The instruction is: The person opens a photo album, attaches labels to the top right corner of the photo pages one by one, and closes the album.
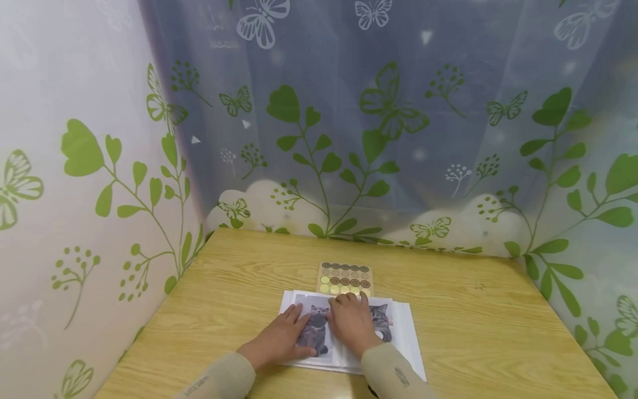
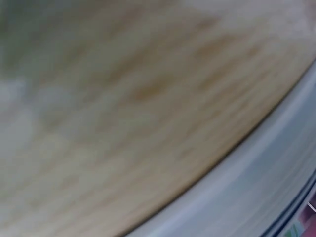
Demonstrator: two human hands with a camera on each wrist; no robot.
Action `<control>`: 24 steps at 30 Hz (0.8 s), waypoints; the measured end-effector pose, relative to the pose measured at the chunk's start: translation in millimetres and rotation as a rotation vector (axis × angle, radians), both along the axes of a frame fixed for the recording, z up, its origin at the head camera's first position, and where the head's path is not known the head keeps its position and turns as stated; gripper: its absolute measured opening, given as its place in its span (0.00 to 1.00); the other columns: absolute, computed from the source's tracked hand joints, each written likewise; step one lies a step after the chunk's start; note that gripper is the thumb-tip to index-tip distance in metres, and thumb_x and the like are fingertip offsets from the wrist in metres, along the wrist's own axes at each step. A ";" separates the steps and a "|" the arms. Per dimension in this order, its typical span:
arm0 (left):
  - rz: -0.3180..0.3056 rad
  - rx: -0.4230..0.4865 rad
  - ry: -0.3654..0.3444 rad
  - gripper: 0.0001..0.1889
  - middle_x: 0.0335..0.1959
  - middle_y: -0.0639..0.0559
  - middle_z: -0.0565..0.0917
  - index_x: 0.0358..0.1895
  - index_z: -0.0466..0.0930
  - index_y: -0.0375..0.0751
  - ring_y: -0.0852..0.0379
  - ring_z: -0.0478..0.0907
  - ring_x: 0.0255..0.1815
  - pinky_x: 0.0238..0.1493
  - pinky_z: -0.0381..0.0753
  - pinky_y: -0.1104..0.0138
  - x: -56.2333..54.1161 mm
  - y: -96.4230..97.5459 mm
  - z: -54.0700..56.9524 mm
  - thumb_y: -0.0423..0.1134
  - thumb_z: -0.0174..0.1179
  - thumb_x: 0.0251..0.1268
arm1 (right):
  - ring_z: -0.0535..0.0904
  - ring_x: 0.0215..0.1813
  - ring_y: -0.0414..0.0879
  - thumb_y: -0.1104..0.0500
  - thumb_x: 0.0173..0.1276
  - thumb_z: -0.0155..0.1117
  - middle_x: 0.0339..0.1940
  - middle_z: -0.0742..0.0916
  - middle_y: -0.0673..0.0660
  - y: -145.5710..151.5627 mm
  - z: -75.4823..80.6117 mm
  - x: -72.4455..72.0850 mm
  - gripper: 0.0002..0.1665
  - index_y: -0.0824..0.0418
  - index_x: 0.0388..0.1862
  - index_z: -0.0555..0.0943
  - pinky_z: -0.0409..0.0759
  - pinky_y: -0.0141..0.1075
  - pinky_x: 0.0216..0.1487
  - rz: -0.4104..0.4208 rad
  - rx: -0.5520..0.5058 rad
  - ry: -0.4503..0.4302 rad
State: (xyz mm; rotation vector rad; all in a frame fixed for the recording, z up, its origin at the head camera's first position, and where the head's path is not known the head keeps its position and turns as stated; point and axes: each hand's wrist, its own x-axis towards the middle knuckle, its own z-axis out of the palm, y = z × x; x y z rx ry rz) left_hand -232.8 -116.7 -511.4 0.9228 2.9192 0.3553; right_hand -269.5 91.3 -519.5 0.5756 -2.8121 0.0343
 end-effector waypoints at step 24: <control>-0.016 0.018 0.001 0.45 0.72 0.26 0.60 0.71 0.65 0.29 0.31 0.58 0.73 0.71 0.62 0.44 0.9 -1.6 0.5 0.64 0.59 0.64 | 0.57 0.78 0.57 0.35 0.78 0.39 0.78 0.64 0.59 11.2 0.5 16.4 0.41 0.61 0.78 0.61 0.48 0.62 0.75 0.080 0.022 -0.237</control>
